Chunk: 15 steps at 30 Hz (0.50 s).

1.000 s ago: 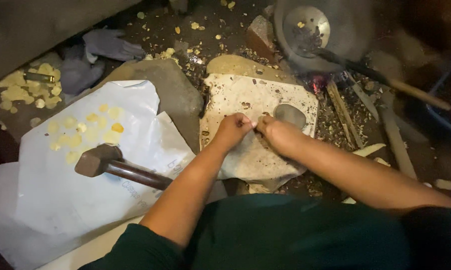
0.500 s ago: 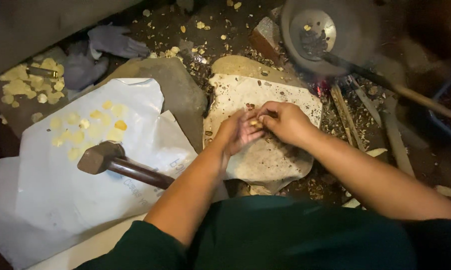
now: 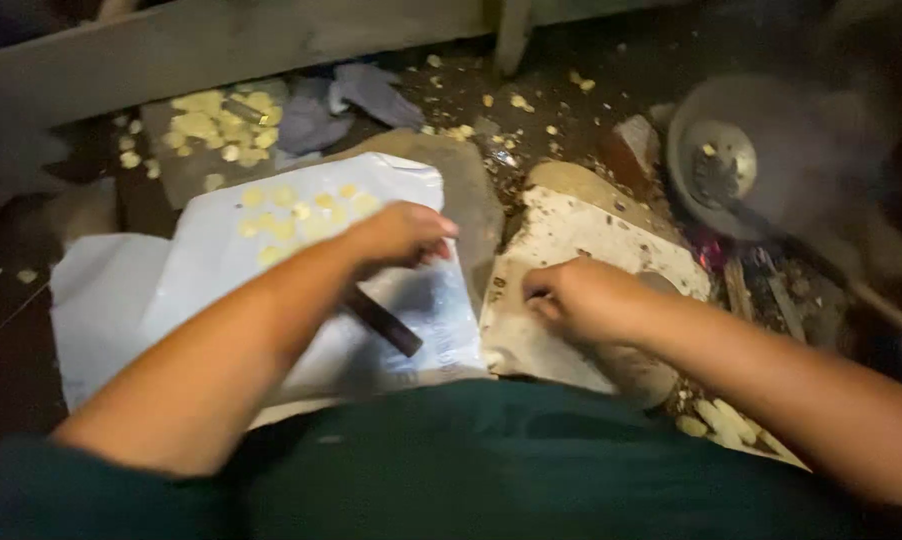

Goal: Crushing and grinding nut pieces using a wooden mallet and a stone on the floor

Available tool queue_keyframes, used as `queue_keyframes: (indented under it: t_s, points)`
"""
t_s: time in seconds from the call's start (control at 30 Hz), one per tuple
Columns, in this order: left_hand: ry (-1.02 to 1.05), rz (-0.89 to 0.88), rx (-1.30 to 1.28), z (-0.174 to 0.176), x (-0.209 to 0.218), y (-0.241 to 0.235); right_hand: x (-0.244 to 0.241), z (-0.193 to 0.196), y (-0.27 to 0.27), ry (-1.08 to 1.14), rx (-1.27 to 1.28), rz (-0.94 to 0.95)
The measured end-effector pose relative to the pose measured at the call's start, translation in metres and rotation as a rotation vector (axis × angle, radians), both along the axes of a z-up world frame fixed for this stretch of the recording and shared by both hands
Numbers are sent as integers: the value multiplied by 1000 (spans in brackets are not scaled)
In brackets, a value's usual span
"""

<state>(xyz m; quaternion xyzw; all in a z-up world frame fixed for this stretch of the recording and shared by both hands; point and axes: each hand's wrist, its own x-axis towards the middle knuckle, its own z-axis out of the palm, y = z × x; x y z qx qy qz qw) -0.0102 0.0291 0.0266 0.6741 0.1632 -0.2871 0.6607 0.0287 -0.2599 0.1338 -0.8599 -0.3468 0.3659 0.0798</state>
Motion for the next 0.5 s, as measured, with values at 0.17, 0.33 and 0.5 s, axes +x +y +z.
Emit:
queue_keyframes:
  t_s: [0.17,0.33,0.5]
  points:
    - [-47,686,11,80,-85,117,-36,-31,114,66,111,222]
    - [-198,812,155,-47,-141,190,-100,-107,207,116,149,-26]
    - [-230,868,361,-121,-123,178,-114,-138,207,64,245,-244]
